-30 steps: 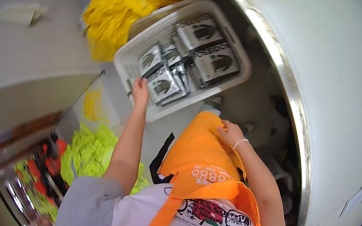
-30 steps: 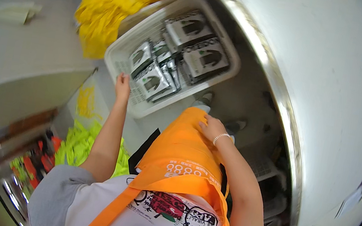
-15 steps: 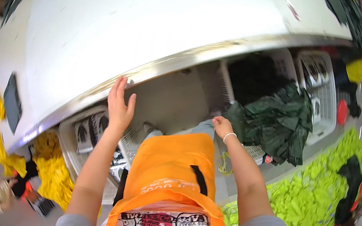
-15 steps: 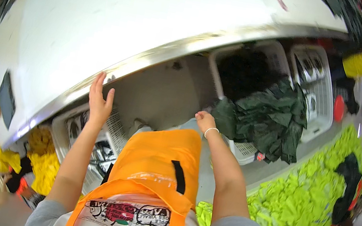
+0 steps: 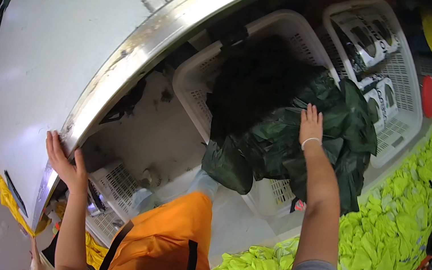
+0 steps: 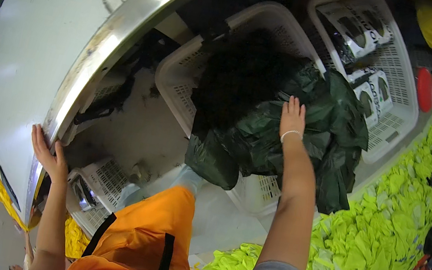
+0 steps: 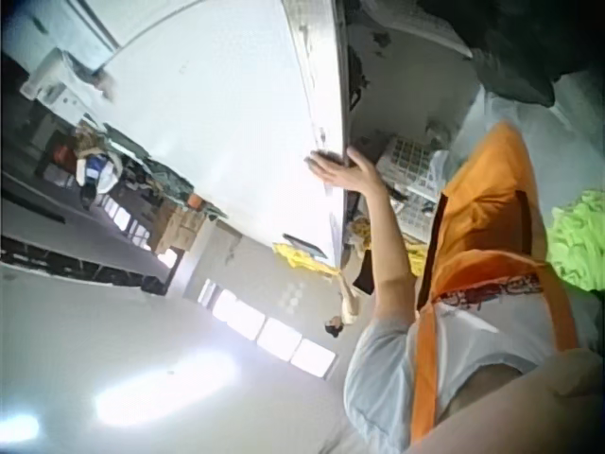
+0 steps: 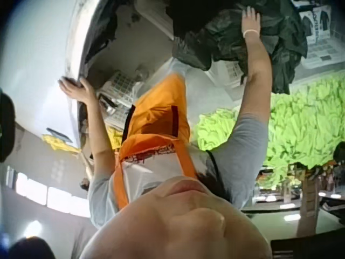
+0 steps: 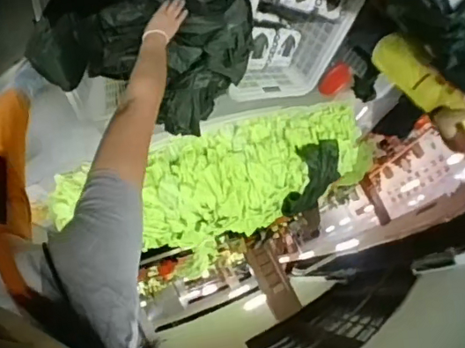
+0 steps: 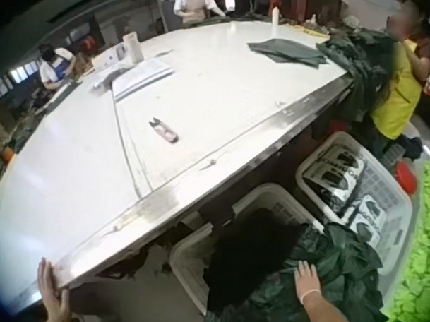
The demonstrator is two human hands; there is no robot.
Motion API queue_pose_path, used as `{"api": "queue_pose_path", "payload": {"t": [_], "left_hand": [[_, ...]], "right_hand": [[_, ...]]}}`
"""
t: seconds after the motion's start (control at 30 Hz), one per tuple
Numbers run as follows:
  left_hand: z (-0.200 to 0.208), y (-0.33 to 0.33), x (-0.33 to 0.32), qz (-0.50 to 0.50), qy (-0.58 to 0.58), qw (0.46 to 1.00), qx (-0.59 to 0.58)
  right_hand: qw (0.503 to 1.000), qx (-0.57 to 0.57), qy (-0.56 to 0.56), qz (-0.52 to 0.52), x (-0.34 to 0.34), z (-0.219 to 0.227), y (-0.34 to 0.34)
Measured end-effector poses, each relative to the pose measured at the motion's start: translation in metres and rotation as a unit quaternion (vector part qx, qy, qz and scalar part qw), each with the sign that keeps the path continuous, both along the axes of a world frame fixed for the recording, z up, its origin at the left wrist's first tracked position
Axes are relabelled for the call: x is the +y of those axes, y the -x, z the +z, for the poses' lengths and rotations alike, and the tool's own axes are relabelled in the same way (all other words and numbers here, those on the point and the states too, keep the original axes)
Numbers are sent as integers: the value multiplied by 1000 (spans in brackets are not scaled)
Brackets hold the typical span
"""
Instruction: The person folds a dark green jacket on a white table, aligning edges and smoothing the fabric. The person then places the folded jacket into a white plastic basket below the table and retrieves another jacket to repeat the folding process.
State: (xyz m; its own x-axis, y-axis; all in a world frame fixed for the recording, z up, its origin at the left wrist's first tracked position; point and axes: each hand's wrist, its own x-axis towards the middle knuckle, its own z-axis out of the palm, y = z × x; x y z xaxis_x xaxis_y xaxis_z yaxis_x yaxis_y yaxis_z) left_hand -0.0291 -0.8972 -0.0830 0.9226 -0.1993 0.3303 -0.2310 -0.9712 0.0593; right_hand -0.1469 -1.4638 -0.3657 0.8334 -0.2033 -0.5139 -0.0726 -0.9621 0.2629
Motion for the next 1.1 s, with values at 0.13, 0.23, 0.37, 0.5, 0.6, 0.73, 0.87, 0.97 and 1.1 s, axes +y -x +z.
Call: {"api": "queue_pose_path", "payload": {"t": [0.13, 0.23, 0.37, 0.5, 0.6, 0.73, 0.87, 0.97, 1.1], "left_hand": [[-8, -9, -17, 3, -6, 1000, -14], [-12, -1, -12, 24, -28, 999, -35], [-13, -4, -15, 17, -30, 998, -44], [-11, -2, -7, 30, -28, 998, -48], [-5, 0, -4, 43, -39, 998, -39], [4, 4, -5, 62, -35, 997, 1], [18, 44, -47, -8, 99, 987, 127], [25, 104, -119, -63, 284, 854, 431], [6, 116, -212, 268, 523, 200, 784]], "right_hand": [[989, 85, 116, -19, -84, -66, 26], [954, 275, 25, -114, -81, -34, 45], [936, 234, -41, -261, -40, 2, 109], [898, 189, -190, -350, -18, 50, 144], [836, 26, -328, -439, -21, 90, 159], [608, -147, -544, -559, 26, 204, 127], [419, -343, -731, -416, 65, 332, 128], [368, -385, -796, -286, 48, 427, 147], [498, -485, -653, -301, 19, 522, 197]]}}
